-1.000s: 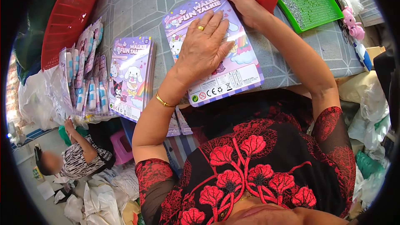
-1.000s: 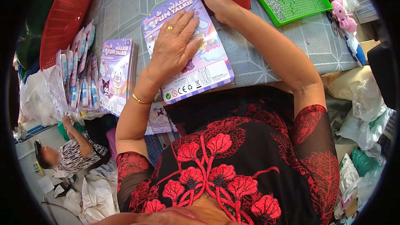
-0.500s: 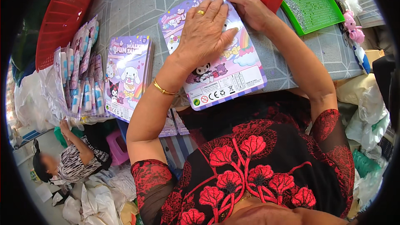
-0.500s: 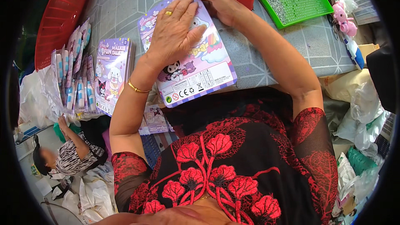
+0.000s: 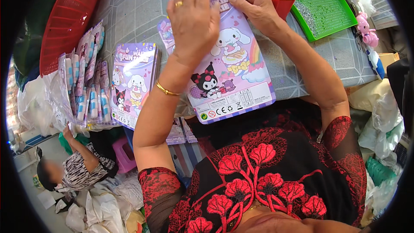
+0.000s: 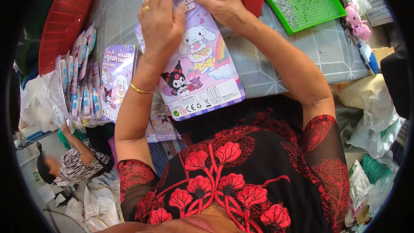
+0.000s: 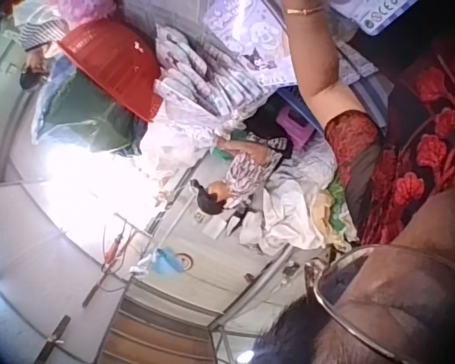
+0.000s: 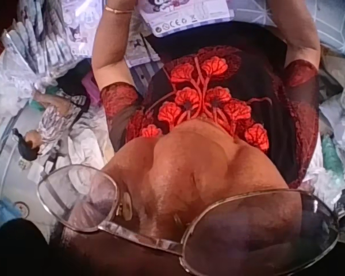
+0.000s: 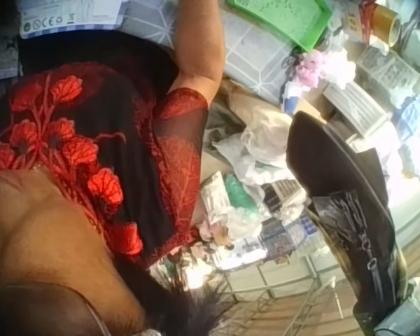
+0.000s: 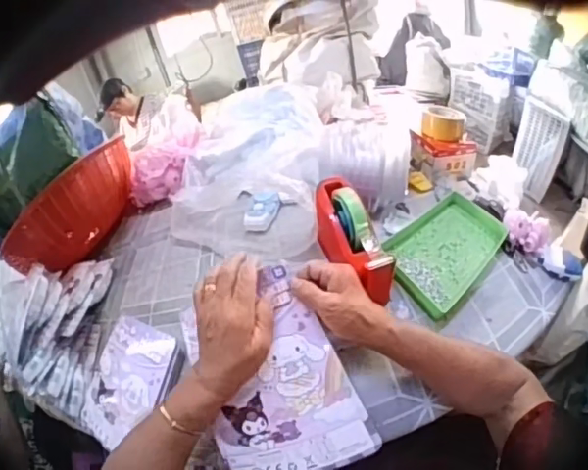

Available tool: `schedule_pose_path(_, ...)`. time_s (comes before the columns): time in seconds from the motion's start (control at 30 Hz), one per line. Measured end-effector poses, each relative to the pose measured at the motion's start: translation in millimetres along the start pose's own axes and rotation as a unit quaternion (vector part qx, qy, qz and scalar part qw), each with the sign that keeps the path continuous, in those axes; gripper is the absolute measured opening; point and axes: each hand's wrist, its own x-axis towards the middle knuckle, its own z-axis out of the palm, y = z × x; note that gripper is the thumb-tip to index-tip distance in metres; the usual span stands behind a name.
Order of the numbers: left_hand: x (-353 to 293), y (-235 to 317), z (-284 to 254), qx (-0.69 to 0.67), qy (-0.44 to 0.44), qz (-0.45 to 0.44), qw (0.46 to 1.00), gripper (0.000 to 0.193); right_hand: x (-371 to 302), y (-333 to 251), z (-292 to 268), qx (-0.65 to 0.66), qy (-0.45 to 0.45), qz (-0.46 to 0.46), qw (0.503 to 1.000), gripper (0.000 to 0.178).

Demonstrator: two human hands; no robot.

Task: Packaging walkie-talkie toys into boxes and organizing them into a crate.

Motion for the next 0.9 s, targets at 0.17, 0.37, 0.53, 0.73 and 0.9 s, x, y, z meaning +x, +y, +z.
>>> schedule_pose_path(0.17,15,-17,-1,-0.081,-0.044,-0.030,0.995,0.027,1,-6,4,-0.074,0.028,-0.005,0.997,0.022)
schedule_pose_path(0.37,16,-13,-7,-0.133,-0.084,-0.141,0.977,0.016,-1,-3,-4,0.030,-0.138,0.178,0.974,0.028)
schedule_pose_path(0.53,13,-16,-3,-0.214,-0.089,-0.253,0.939,0.020,-23,-22,9,0.033,-0.126,0.236,0.963,0.031)
schedule_pose_path(0.73,8,-33,15,-0.327,-0.103,-0.375,0.861,0.022,-51,-31,1,-0.022,-0.150,0.223,0.963,0.025)
schedule_pose_path(0.9,3,-57,32,-0.215,-0.117,-0.266,0.932,0.036,-68,-35,10,-0.065,-0.048,0.146,0.986,0.024)
